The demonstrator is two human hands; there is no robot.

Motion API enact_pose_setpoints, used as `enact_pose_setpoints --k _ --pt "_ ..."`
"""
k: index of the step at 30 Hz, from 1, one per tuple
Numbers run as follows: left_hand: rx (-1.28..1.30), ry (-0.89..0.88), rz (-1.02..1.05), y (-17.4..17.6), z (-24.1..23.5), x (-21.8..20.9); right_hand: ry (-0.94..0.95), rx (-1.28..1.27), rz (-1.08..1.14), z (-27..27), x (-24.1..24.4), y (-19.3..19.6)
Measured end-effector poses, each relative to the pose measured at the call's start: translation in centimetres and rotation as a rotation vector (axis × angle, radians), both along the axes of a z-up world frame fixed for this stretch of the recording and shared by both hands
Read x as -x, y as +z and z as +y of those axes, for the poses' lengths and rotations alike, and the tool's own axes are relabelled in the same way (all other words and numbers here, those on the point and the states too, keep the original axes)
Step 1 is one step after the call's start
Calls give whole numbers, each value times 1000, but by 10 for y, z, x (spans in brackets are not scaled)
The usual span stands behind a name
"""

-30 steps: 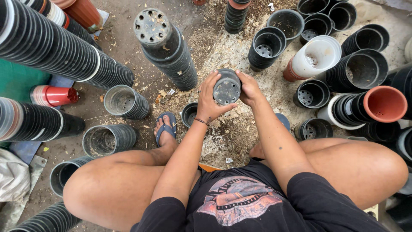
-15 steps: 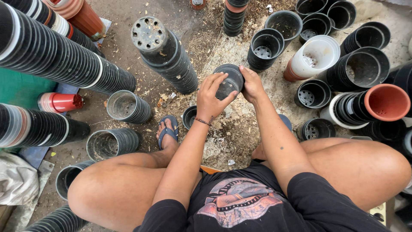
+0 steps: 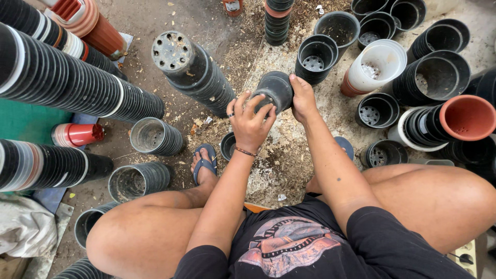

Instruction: The person sits on the ground and cleans the inside of small black plastic nursery pots by hand, removing debris and dust. They handle the pots one at a time, shaking them and wiping the interior surfaces before stacking them.

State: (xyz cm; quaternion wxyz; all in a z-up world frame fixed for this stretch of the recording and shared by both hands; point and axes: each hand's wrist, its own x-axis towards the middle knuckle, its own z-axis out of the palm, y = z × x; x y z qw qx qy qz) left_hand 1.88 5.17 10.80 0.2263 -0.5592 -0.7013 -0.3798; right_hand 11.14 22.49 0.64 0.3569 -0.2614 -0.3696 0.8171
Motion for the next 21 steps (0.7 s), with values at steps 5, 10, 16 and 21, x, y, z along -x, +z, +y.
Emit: enact_pose_setpoints --k 5,10,16,21 --pt "75 14 -27 -12 4 0 -73 0 28 -5 8 -12" --pt "120 37 -205 -36 8 -2 -191 -84 -126 -3 8 -21" --pt "277 70 -509 -54 0 9 -218 119 -148 11 -8 -23" --pt "93 49 -448 -52 -1 11 -188 159 -61 14 -10 -21"
